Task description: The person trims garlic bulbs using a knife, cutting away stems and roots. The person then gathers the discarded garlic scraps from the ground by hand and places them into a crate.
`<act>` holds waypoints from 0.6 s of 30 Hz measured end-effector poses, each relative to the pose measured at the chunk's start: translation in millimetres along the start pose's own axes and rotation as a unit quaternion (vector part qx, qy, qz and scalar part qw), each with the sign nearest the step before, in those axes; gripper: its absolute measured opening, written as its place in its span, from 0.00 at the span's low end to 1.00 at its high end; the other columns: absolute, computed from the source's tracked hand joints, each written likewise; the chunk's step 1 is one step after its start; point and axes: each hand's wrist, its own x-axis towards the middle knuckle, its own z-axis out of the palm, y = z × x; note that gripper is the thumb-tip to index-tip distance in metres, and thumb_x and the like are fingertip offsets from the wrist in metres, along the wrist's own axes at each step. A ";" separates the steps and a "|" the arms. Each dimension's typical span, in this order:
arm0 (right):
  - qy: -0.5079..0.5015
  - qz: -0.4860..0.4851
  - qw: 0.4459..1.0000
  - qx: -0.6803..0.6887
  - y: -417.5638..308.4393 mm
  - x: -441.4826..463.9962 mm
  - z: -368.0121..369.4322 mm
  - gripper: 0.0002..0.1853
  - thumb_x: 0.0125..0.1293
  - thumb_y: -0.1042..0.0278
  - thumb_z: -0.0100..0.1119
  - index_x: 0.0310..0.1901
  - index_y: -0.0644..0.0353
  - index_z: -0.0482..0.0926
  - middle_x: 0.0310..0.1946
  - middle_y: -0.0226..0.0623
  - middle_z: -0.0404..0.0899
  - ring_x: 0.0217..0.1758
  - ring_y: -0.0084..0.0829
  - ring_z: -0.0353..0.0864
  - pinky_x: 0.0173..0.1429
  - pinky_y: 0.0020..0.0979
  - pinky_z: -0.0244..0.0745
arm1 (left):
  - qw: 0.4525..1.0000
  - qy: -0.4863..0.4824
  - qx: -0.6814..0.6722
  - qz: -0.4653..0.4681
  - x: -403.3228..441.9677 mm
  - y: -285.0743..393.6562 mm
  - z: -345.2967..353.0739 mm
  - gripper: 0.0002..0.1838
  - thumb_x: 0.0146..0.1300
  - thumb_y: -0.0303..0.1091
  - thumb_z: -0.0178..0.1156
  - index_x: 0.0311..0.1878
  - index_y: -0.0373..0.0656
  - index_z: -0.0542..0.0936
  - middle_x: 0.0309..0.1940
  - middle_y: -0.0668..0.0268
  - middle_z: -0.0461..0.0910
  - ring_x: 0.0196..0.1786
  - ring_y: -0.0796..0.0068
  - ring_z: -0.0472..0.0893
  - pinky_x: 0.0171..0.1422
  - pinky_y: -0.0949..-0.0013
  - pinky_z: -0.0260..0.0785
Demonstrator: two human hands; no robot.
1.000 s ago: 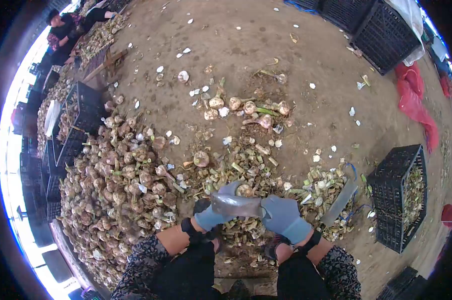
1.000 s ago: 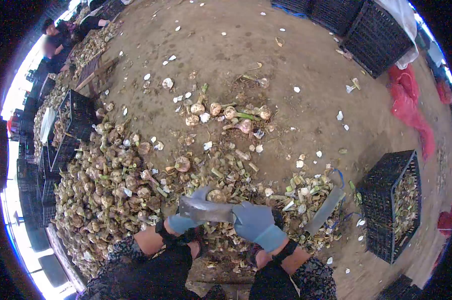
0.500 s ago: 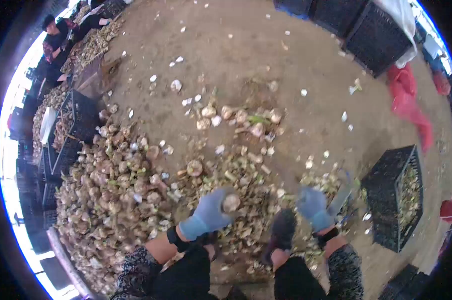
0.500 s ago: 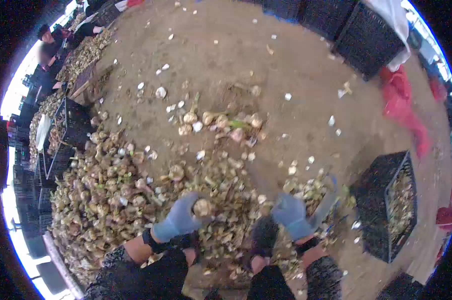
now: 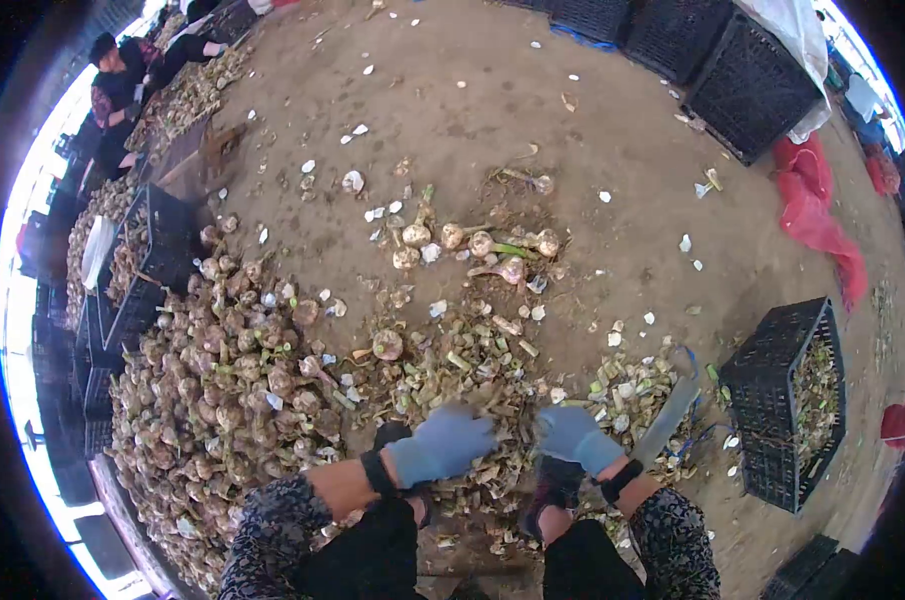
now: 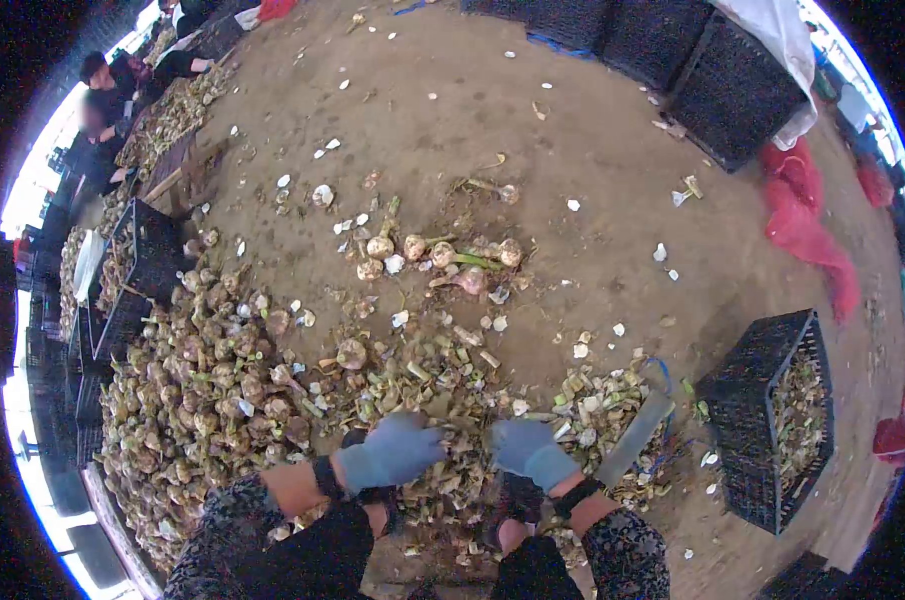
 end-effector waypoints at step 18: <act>0.313 0.217 0.896 0.229 68.6 -26.7 19.1 0.16 0.40 0.58 0.67 0.29 0.57 0.76 0.22 0.39 0.76 0.26 0.41 0.76 0.33 0.36 0.72 | 0.962 0.096 0.081 -0.244 103.1 -184.9 -167.5 0.20 0.54 0.45 0.55 0.48 0.45 0.77 0.41 0.53 0.81 0.45 0.52 0.80 0.48 0.54 0.72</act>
